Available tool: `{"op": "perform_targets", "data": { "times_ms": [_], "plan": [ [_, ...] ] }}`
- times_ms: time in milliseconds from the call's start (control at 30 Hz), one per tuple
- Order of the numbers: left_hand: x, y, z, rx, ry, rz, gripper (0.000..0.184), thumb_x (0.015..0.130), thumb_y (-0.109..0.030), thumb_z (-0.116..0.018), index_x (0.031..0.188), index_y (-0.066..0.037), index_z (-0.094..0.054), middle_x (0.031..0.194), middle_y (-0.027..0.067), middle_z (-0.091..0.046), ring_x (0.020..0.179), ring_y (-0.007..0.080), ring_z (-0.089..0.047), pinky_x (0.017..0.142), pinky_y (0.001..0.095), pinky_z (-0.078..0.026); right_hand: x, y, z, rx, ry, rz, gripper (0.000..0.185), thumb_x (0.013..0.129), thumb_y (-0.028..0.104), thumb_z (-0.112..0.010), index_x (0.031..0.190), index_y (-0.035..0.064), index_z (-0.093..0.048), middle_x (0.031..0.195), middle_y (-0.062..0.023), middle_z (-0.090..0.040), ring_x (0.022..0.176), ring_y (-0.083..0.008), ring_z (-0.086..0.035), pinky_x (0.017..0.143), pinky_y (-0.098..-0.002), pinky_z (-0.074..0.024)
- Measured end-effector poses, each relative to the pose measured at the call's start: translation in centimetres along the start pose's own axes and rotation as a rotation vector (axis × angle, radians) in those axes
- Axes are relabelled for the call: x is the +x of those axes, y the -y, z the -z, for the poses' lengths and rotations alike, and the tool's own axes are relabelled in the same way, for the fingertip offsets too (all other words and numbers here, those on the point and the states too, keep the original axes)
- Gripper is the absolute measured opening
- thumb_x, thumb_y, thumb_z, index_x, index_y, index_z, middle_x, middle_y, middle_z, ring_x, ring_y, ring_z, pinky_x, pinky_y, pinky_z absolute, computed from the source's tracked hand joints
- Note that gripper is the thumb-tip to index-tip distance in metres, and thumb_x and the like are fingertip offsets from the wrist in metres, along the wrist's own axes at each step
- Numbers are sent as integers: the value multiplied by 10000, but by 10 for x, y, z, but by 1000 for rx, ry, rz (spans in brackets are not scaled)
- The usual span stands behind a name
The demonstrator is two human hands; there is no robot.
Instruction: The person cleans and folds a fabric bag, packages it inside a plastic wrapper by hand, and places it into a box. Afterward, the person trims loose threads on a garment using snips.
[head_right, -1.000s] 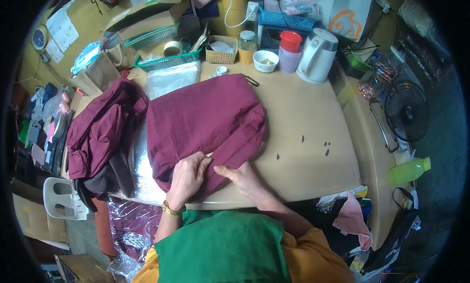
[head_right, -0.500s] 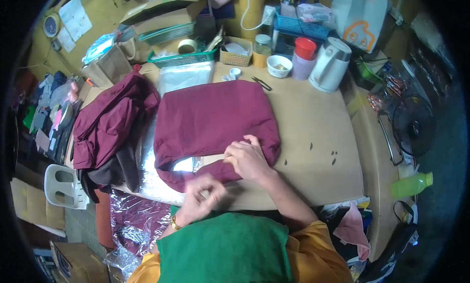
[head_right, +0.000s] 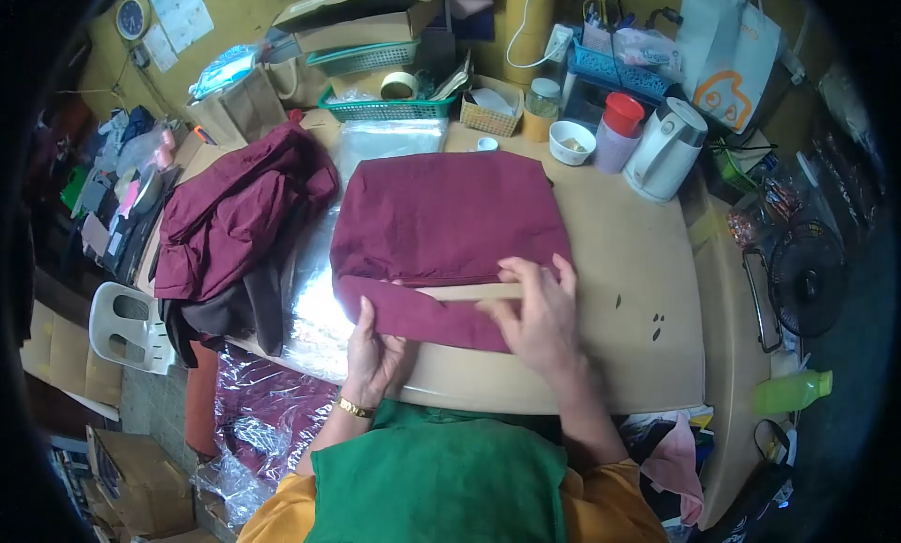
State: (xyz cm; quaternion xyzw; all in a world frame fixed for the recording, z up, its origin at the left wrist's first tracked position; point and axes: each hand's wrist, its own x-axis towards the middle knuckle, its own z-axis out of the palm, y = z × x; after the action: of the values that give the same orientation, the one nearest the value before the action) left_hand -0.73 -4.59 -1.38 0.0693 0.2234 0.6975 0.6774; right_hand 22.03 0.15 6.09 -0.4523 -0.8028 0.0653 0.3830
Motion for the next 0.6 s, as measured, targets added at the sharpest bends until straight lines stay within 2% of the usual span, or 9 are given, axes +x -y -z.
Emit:
{"op": "perform_targets", "data": {
  "times_ms": [33,133,200,267,300,433,467,533,600],
  "plan": [
    [-4,6,-5,44,56,12,450,1039,-354,-444,1335,-16,-450,1366,167,-530,1247,254,-538,1062,414,-467,2,8,-5,-55,-6,90,630,785,394,-771,1248,61,-504,964,-67,-678,977,-242,-643,1087,-564,-258],
    [-11,13,-16,22,83,8,424,1040,-332,-449,1321,-17,-472,1352,159,-548,1236,238,-546,1045,418,-476,9,29,-18,-115,-97,168,487,804,419,-746,1101,61,-605,868,-92,-688,837,-254,-666,956,-509,-411],
    [-4,2,9,-192,38,51,402,1033,-300,-475,1314,-12,-484,1320,145,-581,1229,231,-556,1044,416,-479,-4,13,-29,-130,347,33,294,802,320,-760,893,49,-692,698,-120,-654,689,-281,-655,681,-427,-496],
    [6,-12,76,-385,170,103,335,1027,-230,-499,1285,-17,-516,1250,100,-640,1178,223,-600,1034,403,-490,-11,1,-14,-27,316,73,253,814,296,-749,792,52,-686,618,-131,-602,620,-294,-625,585,-423,-458],
    [-13,-22,46,-145,-107,10,260,1023,-193,-505,1210,-23,-564,1164,79,-672,1071,192,-641,998,382,-512,-14,-6,-3,70,288,114,263,827,273,-738,692,55,-679,539,-141,-551,550,-306,-595,488,-418,-420],
    [-60,-95,64,1379,34,88,315,1018,-211,-529,844,25,-644,738,81,-669,643,141,-638,555,266,-509,-22,-21,56,250,762,10,179,853,172,-708,734,44,-665,617,-105,-592,569,-244,-612,530,-371,-449],
    [-66,-108,39,1353,-162,139,352,1015,-215,-540,794,41,-639,703,60,-660,583,102,-590,494,256,-451,-25,-35,59,400,589,-83,121,862,120,-685,781,33,-662,687,-75,-610,619,-190,-614,560,-335,-456],
    [-41,-145,84,1616,-249,-415,276,1005,-204,-562,826,-4,-626,613,-21,-545,536,44,-463,475,229,-367,-18,-57,62,528,324,-266,50,874,58,-662,864,12,-649,800,-34,-635,715,-122,-603,647,-271,-467],
    [-30,-150,31,1353,-211,-466,170,989,-176,-570,970,-16,-621,826,0,-601,726,59,-531,626,222,-419,18,-89,48,445,200,-370,87,875,60,-672,934,4,-641,860,-28,-655,780,-112,-611,714,-242,-481]
  ]
}}
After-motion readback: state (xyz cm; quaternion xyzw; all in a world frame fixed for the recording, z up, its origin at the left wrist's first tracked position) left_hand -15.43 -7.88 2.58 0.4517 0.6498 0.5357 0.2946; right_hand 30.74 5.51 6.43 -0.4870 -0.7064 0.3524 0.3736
